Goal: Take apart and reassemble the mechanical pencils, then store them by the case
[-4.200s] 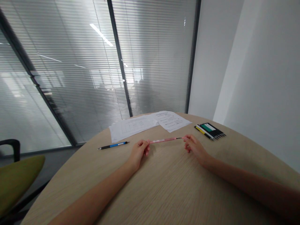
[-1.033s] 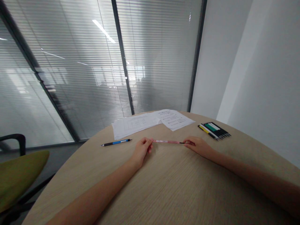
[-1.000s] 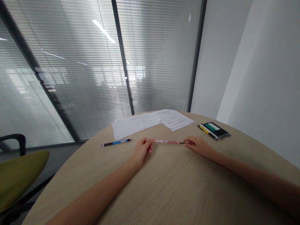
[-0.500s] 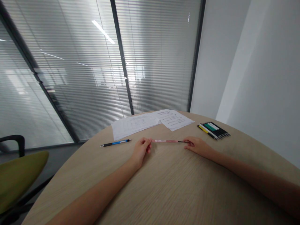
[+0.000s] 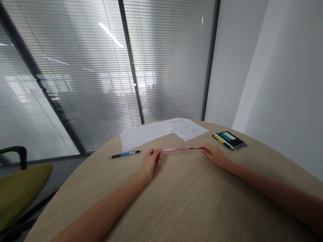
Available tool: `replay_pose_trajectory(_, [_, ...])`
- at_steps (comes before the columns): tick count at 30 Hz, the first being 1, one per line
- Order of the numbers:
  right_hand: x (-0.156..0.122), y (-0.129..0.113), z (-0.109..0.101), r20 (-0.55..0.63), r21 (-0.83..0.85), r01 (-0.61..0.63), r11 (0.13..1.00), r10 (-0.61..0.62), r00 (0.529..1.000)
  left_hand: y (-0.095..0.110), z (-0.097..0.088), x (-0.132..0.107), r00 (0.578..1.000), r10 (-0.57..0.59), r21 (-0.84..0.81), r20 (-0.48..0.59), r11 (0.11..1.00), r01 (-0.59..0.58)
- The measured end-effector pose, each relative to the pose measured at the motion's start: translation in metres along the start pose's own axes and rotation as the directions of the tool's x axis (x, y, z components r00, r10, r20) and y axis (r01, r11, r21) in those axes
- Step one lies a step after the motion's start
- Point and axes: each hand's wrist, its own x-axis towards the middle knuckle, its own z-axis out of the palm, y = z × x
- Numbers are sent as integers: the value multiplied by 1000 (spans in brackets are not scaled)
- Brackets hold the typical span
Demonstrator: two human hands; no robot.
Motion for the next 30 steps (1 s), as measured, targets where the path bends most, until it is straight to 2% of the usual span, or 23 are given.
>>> replay_pose_trajectory(4, [1,5,0,-90,-37,56,998,-59,994,1,0,0,1000,0,-30,-25,1000,-1])
replay_pose_trajectory(7, [1,8,0,-125,-76,21,997,-30,992,1,-1,0,999,10,-30,-37,999,-11])
replay_pose_trajectory(14, [-3,1,1,-51,-185,-109,977,101,994,1,-1,0,998,8,-35,-64,999,-10])
replay_pose_trajectory(20, [-3,-4,2,13,-224,-66,972,70,997,0,-2,2,998,8,-19,-58,1000,-9])
replay_pose_trajectory(23, [-3,-3,3,25,-188,-68,980,74,997,-1,-3,2,998,7,-15,-61,1000,-8])
replay_pose_trajectory(25, [-3,-2,2,-12,-138,-86,987,85,996,-1,-2,2,998,10,-19,-69,1000,-11])
replay_pose_trajectory(28, [-2,1,-1,-150,24,-173,985,175,973,0,-2,2,995,25,-19,-98,999,-27])
replay_pose_trajectory(30, [-1,3,-3,-239,182,-239,954,279,930,0,-3,2,994,34,-4,-107,999,-35])
